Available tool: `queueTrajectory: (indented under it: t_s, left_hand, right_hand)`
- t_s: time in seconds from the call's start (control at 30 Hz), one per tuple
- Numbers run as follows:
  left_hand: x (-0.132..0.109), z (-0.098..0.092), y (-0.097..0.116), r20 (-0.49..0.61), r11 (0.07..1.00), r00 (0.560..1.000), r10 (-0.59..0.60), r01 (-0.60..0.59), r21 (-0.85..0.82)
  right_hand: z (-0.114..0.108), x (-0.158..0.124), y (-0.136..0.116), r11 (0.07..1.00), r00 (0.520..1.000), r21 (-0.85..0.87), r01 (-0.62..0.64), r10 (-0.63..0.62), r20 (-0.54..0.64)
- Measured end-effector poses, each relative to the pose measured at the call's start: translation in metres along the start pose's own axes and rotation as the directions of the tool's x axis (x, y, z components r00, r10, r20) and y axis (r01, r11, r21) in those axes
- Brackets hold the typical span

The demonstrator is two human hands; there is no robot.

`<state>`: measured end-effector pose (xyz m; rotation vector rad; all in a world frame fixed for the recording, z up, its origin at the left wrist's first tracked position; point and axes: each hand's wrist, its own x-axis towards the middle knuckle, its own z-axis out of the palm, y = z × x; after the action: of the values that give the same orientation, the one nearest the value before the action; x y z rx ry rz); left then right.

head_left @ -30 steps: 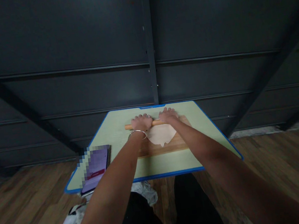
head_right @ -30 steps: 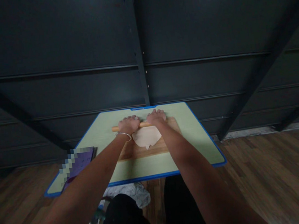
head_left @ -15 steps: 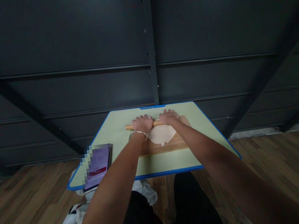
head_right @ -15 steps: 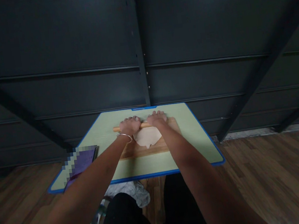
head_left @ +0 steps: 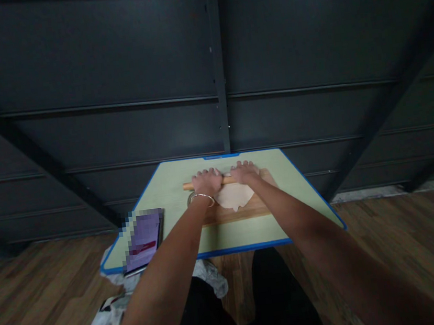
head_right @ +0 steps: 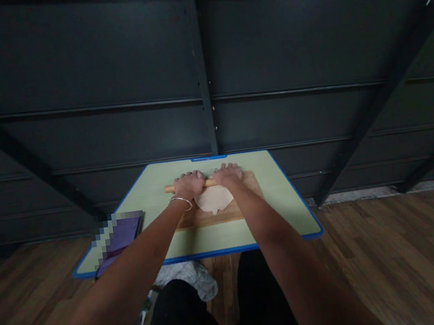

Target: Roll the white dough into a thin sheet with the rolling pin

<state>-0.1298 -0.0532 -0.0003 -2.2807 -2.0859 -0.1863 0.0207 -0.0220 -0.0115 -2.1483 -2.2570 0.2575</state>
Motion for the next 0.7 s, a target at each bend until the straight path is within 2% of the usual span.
queueTrajectory:
  t_s: [0.43, 0.7]
  left_hand:
    - [-0.01, 0.006, -0.002, -0.051, 1.0, 0.998, 0.023, -0.023, -0.004]
    - [-0.021, 0.002, 0.001, -0.051, 1.0, 0.999, 0.01, -0.011, -0.011]
  right_hand:
    - [-0.018, -0.033, -0.013, 0.995, 0.999, -0.097, -0.006, 0.01, 0.042]
    - [-0.014, -0.039, -0.013, 0.999, 1.0, -0.05, -0.003, 0.003, 0.012]
